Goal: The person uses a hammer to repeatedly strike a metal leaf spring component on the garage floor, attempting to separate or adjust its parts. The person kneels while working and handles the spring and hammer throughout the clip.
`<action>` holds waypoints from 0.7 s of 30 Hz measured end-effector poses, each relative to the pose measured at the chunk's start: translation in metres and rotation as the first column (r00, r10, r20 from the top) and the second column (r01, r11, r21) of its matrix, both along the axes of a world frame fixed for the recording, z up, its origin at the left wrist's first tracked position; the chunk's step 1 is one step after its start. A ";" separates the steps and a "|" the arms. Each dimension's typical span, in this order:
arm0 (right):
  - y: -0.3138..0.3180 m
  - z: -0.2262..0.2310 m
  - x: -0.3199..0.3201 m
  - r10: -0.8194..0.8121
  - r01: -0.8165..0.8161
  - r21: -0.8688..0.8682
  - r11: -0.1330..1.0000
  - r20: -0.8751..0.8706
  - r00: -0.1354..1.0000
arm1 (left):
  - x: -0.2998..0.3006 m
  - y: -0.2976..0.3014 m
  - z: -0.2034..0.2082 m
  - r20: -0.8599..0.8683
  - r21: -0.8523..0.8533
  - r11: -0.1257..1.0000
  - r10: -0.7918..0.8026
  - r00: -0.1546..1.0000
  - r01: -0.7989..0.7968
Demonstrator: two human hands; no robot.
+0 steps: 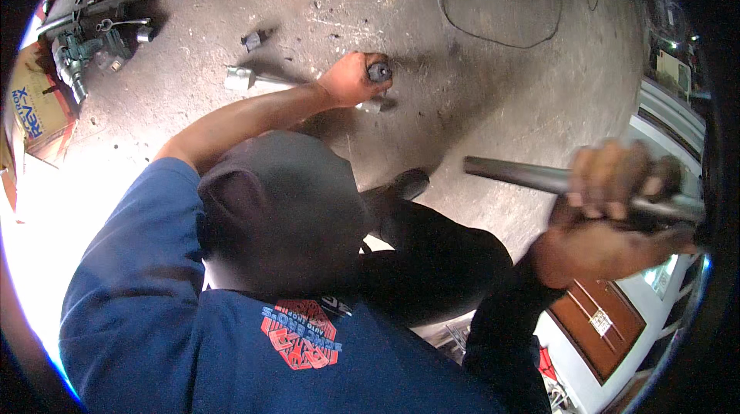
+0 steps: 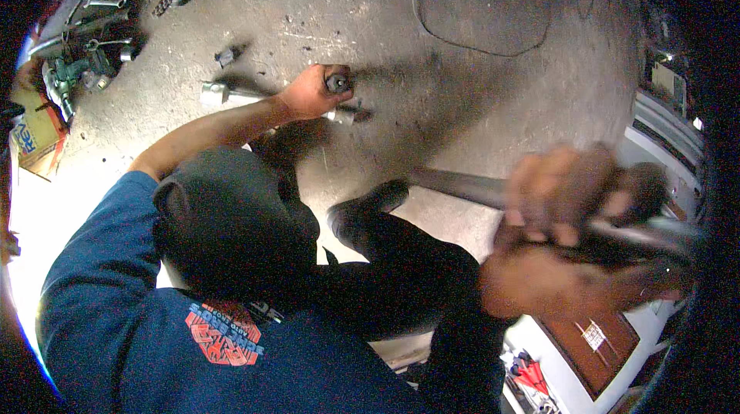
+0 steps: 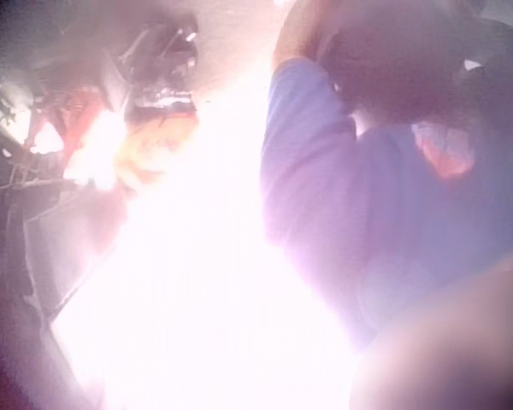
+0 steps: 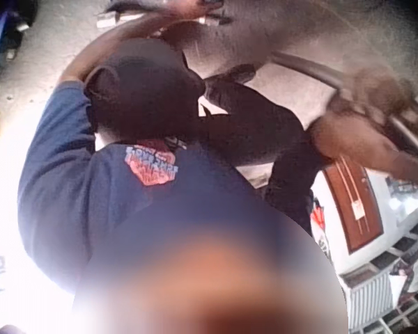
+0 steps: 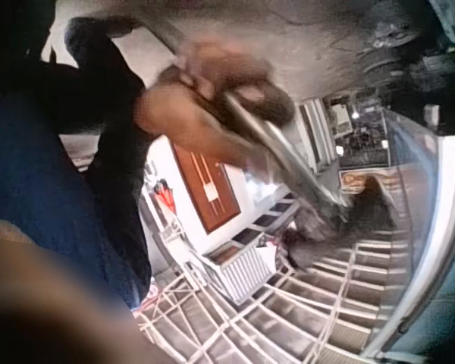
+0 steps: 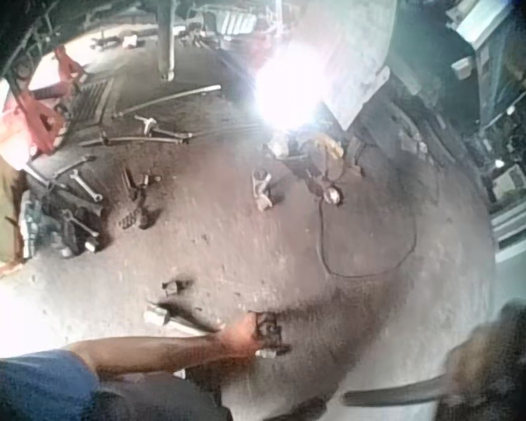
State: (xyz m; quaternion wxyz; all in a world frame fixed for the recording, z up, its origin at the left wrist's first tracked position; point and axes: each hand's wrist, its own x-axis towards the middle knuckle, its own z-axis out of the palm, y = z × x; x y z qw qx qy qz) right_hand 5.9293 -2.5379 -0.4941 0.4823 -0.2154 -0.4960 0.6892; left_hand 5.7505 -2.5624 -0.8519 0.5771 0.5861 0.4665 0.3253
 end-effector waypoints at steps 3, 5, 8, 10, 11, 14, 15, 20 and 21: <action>-0.056 -0.100 -0.027 -0.279 0.361 0.074 0.930 0.781 0.559 | 0.006 -0.007 -0.002 0.033 0.011 0.998 0.056 0.998 -0.057; -0.087 -0.148 -0.027 0.214 0.274 -0.228 0.934 0.973 0.082 | 0.010 -0.011 0.000 -0.019 -0.047 0.999 -0.019 1.000 0.018; -0.082 -0.152 -0.007 -0.297 0.279 0.213 0.936 0.905 0.306 | 0.013 -0.017 0.003 0.016 0.134 0.991 0.019 1.000 -0.021; -0.044 -0.103 0.013 -0.353 0.183 0.342 0.922 0.935 0.033 | 0.012 -0.015 0.000 -0.001 -0.300 0.935 -0.199 0.980 0.189; -0.024 -0.073 0.017 -0.403 0.326 0.336 0.884 0.900 0.166 | 0.009 -0.010 -0.003 -0.034 -0.242 0.961 -0.149 0.988 0.136; 0.018 0.012 0.014 -0.418 0.465 0.021 0.885 0.476 0.774 | 0.013 -0.012 -0.005 -0.215 -0.055 0.998 0.024 0.976 -0.036; 0.022 0.027 0.006 -0.209 0.215 0.004 0.977 0.255 0.944 | 0.013 -0.012 -0.005 -0.052 -0.086 0.996 -0.017 0.998 0.013; -0.056 -0.078 -0.017 -0.451 0.508 0.012 0.861 0.480 0.753 | 0.002 -0.008 0.011 -0.059 -0.022 0.999 -0.047 0.997 0.045; -0.077 -0.120 -0.014 -0.303 0.502 0.021 0.865 0.818 0.488 | -0.006 -0.003 0.015 -0.084 -0.139 0.988 0.060 0.995 -0.071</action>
